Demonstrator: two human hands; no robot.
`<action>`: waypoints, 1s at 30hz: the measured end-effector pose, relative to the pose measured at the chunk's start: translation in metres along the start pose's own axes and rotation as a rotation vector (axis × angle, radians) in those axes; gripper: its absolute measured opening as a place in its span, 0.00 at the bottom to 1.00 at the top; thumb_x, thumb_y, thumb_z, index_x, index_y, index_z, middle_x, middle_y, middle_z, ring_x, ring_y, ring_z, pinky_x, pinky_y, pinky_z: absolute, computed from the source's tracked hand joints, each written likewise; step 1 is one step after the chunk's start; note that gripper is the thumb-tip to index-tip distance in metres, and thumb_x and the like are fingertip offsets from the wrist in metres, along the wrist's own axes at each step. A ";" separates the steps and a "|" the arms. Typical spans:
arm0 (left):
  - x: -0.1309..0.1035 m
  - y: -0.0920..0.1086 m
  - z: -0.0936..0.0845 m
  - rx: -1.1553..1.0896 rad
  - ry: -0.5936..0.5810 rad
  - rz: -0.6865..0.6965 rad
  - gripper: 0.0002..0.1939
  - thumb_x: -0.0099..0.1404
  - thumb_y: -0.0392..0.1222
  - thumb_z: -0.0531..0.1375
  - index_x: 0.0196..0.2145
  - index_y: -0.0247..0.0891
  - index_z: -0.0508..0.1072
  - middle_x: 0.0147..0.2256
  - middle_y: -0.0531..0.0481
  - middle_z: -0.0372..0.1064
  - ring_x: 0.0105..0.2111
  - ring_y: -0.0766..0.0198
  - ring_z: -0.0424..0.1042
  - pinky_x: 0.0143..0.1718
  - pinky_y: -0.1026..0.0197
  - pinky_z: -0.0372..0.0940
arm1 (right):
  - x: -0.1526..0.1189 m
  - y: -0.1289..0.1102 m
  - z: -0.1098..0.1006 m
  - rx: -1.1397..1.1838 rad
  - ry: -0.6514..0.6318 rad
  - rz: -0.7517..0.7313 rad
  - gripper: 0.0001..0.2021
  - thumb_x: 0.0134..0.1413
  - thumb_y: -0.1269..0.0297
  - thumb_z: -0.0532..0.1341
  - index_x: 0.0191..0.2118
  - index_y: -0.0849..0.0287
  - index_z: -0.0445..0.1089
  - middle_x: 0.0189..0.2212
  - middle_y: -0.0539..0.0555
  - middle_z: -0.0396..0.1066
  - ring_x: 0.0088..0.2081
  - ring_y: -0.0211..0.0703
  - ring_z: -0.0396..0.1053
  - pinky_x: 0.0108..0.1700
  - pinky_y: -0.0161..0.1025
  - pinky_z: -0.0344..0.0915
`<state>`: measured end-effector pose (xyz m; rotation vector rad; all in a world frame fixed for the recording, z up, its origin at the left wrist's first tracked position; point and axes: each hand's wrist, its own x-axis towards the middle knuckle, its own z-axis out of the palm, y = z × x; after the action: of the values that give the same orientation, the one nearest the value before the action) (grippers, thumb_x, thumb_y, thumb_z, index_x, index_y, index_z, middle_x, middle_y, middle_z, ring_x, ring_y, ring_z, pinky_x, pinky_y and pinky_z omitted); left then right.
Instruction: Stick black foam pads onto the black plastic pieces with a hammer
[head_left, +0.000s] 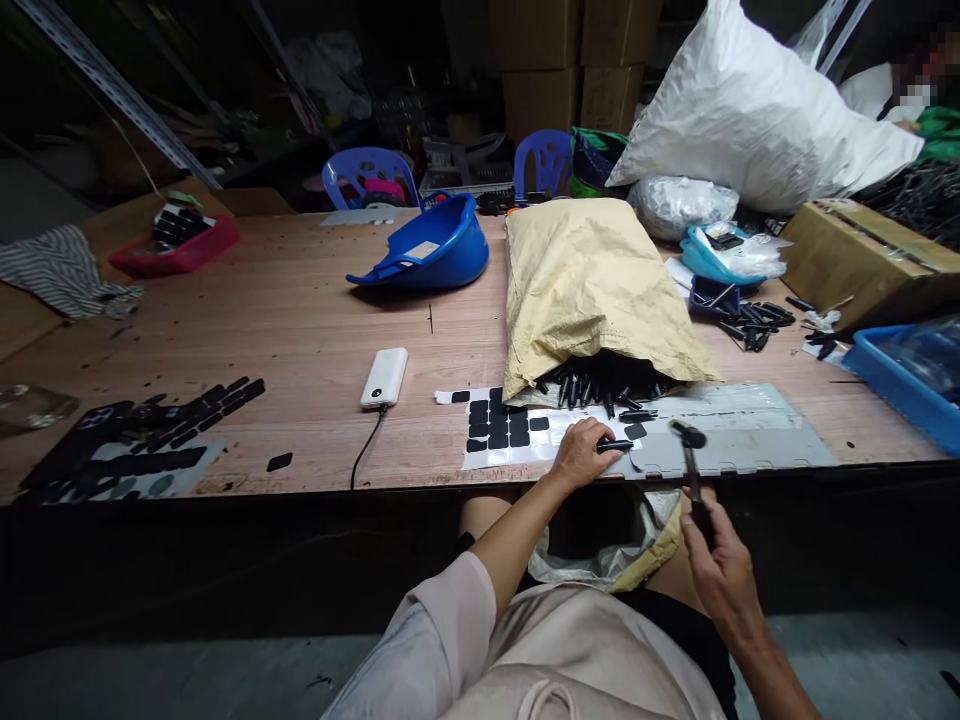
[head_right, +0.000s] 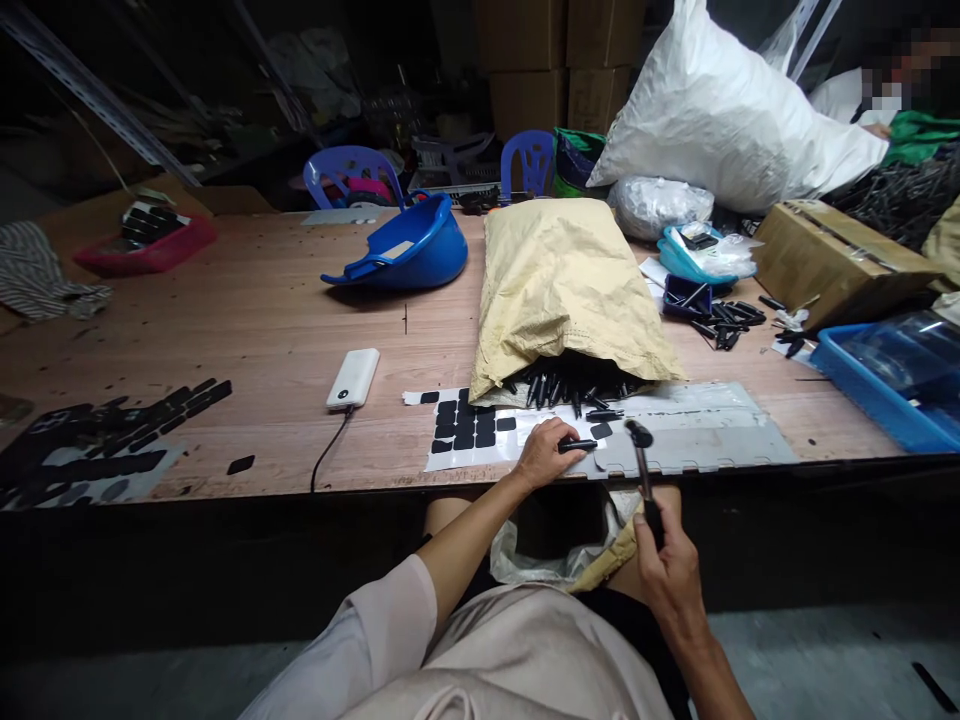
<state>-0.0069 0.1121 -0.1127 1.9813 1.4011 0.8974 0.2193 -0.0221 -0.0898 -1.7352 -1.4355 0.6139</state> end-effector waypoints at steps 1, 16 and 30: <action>0.000 0.000 0.000 -0.007 0.003 0.003 0.10 0.59 0.39 0.75 0.39 0.40 0.82 0.38 0.48 0.76 0.42 0.55 0.74 0.48 0.55 0.68 | -0.002 0.001 0.007 0.009 -0.022 0.006 0.28 0.62 0.42 0.60 0.56 0.58 0.77 0.49 0.60 0.82 0.49 0.52 0.79 0.52 0.44 0.76; 0.002 -0.004 0.003 -0.007 0.003 -0.009 0.08 0.59 0.37 0.74 0.37 0.41 0.84 0.37 0.48 0.76 0.43 0.55 0.75 0.49 0.54 0.68 | -0.004 0.018 0.032 -0.054 -0.086 -0.008 0.29 0.64 0.41 0.57 0.58 0.57 0.78 0.55 0.61 0.80 0.57 0.55 0.78 0.56 0.45 0.76; 0.002 0.001 -0.001 -0.015 -0.008 -0.026 0.07 0.59 0.38 0.74 0.37 0.40 0.84 0.36 0.48 0.76 0.43 0.55 0.75 0.49 0.54 0.69 | -0.007 -0.001 0.035 0.009 -0.136 0.019 0.30 0.63 0.41 0.57 0.56 0.59 0.78 0.52 0.62 0.81 0.52 0.56 0.80 0.54 0.48 0.77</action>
<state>-0.0069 0.1134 -0.1110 1.9493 1.4087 0.8852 0.1898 -0.0191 -0.1098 -1.7302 -1.5073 0.7600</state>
